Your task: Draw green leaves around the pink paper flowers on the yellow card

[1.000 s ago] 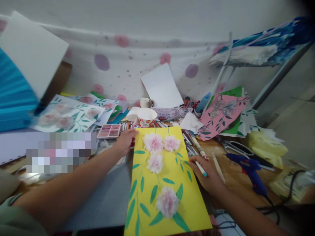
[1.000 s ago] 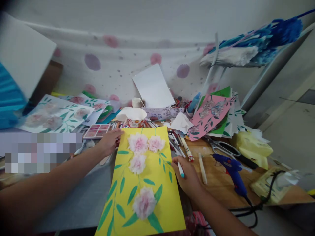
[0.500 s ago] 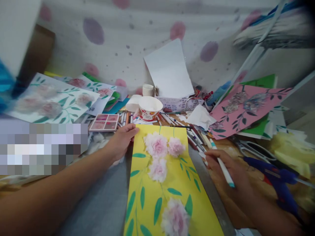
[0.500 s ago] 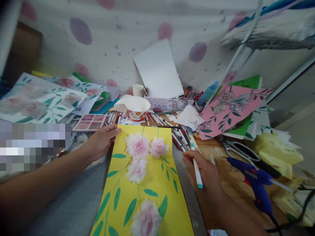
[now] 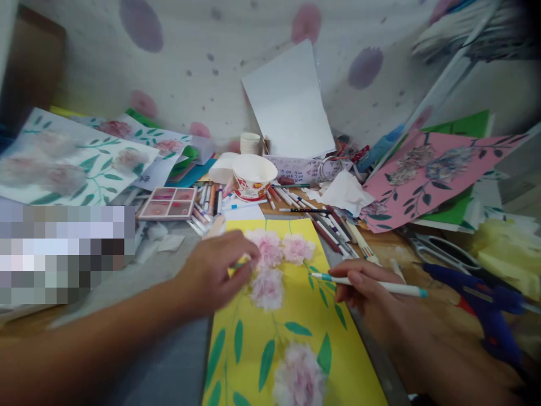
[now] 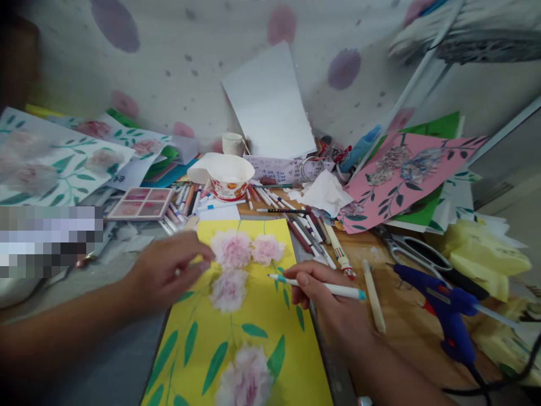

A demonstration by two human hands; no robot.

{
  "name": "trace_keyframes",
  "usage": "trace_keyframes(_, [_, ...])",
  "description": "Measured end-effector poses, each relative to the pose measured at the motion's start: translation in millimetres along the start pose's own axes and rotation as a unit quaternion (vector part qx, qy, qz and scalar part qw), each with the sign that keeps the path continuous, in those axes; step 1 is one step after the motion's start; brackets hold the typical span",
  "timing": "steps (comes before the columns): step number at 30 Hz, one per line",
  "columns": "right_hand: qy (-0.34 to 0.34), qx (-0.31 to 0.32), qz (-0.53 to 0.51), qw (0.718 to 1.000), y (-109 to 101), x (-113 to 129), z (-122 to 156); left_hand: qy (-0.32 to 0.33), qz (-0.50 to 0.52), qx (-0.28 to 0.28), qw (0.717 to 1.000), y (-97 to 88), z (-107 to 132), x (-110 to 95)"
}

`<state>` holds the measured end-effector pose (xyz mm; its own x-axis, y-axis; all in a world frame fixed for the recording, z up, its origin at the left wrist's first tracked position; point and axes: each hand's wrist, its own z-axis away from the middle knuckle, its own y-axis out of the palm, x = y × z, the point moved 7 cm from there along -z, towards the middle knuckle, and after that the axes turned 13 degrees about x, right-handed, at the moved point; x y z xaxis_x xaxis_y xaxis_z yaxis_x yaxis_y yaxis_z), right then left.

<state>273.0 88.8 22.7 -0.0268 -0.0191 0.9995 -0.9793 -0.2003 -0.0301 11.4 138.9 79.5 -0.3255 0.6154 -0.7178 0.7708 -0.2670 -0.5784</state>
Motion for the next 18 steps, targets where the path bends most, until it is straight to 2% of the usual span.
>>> trace_keyframes(2, [0.011,-0.003,-0.043,0.999,8,-1,-4,0.085,-0.047,0.113,0.989,21.7,9,-30])
trace_keyframes(3, [0.013,-0.002,-0.067,0.998,12,-1,-5,0.191,-0.128,0.256,0.939,45.0,21,-50])
trace_keyframes(4, [0.017,-0.001,-0.087,0.996,15,-1,-6,0.24,-0.189,0.332,0.892,57.2,31,-58])
trace_keyframes(5, [0.023,0.005,-0.096,0.995,19,-1,-7,0.254,-0.227,0.405,0.848,67.0,39,-59])
trace_keyframes(6, [0.027,0.008,-0.097,0.995,21,-2,-8,0.267,-0.244,0.441,0.821,71.2,45,-60])
trace_keyframes(8, [0.037,0.015,-0.07,0.997,24,-3,-9,0.24,-0.256,0.444,0.824,72.1,46,-55])
trace_keyframes(10, [0.045,0.028,-0.029,0.998,26,-4,-9,0.207,-0.265,0.419,0.843,72.6,45,-47])
trace_keyframes(13, [0.05,0.056,0.04,0.996,30,-5,-8,0.19,-0.292,0.392,0.851,77.7,50,-37])
trace_keyframes(16, [0.044,0.042,0.078,0.995,28,-7,-8,0.178,-0.303,0.368,0.861,81.1,54,-28])
trace_keyframes(18, [0.049,0.016,0.083,0.995,24,-10,-8,0.161,-0.282,0.353,0.878,80.4,56,-22])
